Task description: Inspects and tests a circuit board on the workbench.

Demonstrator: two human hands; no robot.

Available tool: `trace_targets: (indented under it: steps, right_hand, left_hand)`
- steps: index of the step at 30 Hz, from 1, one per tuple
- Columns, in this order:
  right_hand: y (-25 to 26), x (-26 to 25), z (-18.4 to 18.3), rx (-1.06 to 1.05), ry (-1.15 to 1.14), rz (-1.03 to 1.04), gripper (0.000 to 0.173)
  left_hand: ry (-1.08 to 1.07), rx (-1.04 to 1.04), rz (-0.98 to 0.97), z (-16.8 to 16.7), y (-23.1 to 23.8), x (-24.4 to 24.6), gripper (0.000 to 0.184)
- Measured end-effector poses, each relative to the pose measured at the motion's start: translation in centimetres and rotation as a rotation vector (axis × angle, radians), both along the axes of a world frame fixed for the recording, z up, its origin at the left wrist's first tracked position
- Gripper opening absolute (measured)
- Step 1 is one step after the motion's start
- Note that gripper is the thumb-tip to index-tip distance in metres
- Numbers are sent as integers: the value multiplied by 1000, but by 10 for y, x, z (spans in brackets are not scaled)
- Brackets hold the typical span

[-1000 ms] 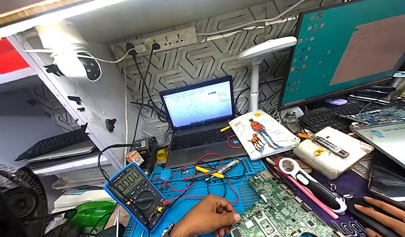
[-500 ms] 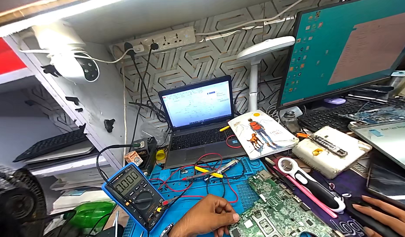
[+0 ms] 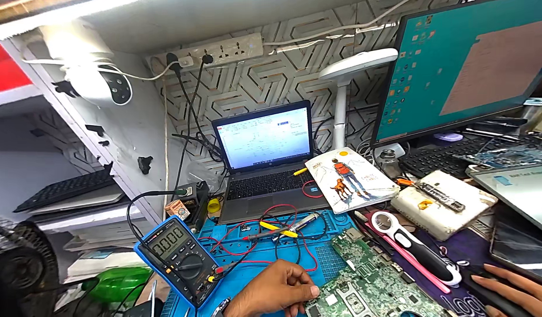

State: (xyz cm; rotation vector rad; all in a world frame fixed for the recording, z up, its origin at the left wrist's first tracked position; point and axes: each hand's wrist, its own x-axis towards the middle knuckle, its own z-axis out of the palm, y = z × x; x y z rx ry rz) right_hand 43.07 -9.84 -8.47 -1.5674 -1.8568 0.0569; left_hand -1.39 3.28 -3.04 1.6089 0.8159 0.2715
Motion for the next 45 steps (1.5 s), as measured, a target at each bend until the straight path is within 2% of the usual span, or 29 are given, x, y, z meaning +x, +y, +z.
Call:
trace_targets:
  steps: [45]
  right_hand:
    - [0, 1, -4, 44, 13, -23, 39]
  left_hand:
    - [4, -9, 4, 0, 1, -1, 24]
